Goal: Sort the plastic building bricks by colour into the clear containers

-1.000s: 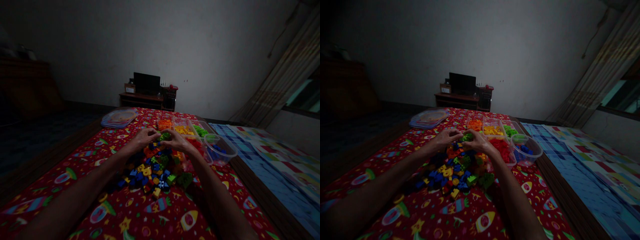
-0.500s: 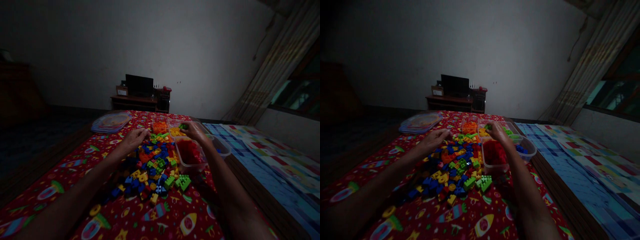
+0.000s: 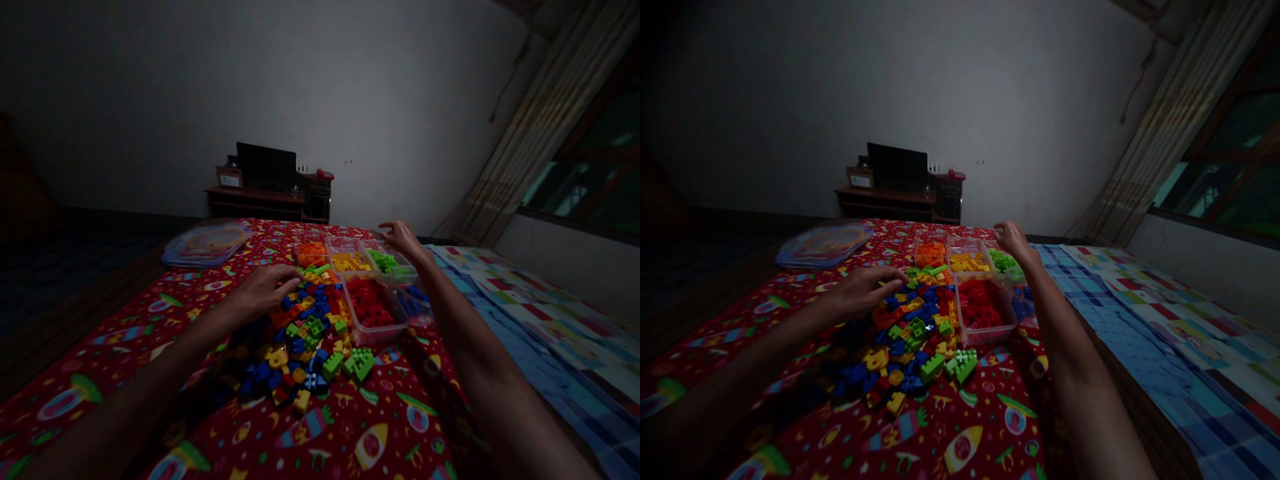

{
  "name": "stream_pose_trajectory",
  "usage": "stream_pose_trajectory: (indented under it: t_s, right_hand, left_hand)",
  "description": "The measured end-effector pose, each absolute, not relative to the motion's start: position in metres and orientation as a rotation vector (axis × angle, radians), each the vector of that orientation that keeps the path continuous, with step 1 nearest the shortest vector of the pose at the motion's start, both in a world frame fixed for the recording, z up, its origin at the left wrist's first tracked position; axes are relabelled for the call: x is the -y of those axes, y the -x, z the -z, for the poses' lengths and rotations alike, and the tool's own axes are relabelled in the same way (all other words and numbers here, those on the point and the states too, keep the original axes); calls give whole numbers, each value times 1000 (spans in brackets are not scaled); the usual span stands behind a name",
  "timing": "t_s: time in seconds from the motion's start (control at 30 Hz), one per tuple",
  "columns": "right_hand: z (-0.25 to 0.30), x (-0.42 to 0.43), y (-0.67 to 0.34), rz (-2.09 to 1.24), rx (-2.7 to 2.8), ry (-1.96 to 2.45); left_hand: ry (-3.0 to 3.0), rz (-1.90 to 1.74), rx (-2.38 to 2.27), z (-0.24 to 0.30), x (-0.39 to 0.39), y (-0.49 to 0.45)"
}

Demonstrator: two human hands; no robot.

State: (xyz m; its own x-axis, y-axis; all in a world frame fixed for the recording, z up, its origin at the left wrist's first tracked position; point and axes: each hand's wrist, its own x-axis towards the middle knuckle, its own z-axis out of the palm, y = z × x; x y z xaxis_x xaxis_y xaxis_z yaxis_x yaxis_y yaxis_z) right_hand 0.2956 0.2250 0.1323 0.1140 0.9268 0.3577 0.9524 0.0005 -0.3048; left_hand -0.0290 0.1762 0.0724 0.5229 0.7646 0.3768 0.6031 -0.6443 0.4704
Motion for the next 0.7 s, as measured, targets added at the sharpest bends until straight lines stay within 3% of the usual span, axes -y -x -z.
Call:
stream_pose_trajectory:
  t_s: [0.23,0.4,0.57,0.7]
  right_hand:
    - [-102,-149,-214,-297,2179,1333]
    - [-78,-112,-180,-150,2496,1361]
    - [-35,-106,-173,145,2553,1185]
    - [-20,-110,-174,199,2540,1112]
  left_hand:
    - [-2681,-597,-820,-64,-164,28]
    - [-2892,-406,-736,-57,-147,23]
    - [-3023,-276,-972,-53,-141,27]
    - [-3074,-225,-1110,-49,-149,37]
